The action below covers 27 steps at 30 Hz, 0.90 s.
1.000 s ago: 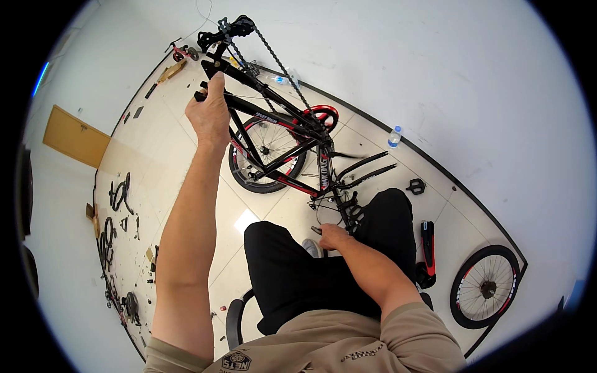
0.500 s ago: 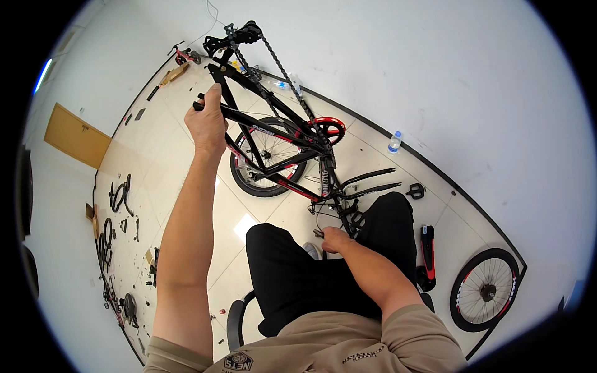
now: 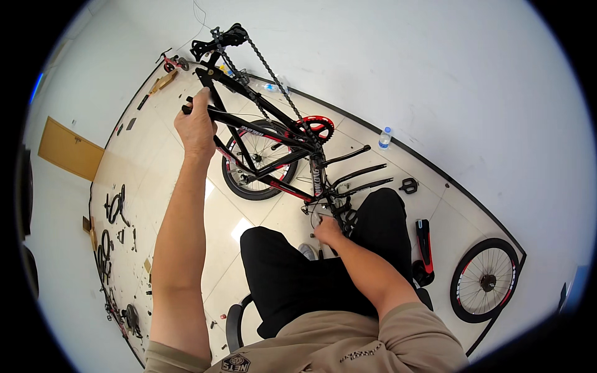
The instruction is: The person works on a bicycle frame, using pliers to adjust components near the rear derailleur and a digital torque wrench to tighten bolts on the frame. The person rotates the frame to access different areas and continues tightening various bolts.
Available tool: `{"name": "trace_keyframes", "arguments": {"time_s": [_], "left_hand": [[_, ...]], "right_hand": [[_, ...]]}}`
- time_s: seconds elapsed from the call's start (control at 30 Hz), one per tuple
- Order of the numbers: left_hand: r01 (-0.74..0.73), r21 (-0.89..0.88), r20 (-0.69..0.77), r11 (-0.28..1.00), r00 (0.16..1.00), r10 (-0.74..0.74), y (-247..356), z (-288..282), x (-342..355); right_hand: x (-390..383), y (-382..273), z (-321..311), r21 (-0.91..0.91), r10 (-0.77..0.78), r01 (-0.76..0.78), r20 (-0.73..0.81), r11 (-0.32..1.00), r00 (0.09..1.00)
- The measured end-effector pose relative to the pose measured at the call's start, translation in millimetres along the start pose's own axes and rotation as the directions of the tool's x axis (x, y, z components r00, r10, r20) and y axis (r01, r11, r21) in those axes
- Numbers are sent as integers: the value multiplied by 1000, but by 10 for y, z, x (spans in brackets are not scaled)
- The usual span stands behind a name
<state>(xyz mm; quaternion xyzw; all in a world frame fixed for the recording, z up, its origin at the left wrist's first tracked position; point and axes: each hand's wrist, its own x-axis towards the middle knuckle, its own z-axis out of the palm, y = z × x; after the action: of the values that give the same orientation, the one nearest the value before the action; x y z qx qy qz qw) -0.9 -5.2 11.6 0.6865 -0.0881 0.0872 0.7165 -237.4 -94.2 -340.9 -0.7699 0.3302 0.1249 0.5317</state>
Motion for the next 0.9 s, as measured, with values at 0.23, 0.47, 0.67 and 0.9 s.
{"name": "trace_keyframes", "arguments": {"time_s": [0.23, 0.47, 0.67, 0.9], "left_hand": [[-6, -32, -17, 999, 1000, 6, 0, -14, -17], [-7, -60, -6, 998, 1000, 7, 3, -5, -39], [-143, -33, -13, 989, 990, 143, -142, -20, 76], [-205, 83, -25, 975, 978, 208, -13, -28, -36]], "right_hand": [[242, -435, -935, 997, 132, 56, -62, 46, 989], [302, -712, -1805, 974, -55, 192, -200, -116, 978], [248, -841, -1937, 984, -24, 176, -175, 15, 984], [-9, -1274, -1779, 934, 62, 325, -337, 152, 940]]}}
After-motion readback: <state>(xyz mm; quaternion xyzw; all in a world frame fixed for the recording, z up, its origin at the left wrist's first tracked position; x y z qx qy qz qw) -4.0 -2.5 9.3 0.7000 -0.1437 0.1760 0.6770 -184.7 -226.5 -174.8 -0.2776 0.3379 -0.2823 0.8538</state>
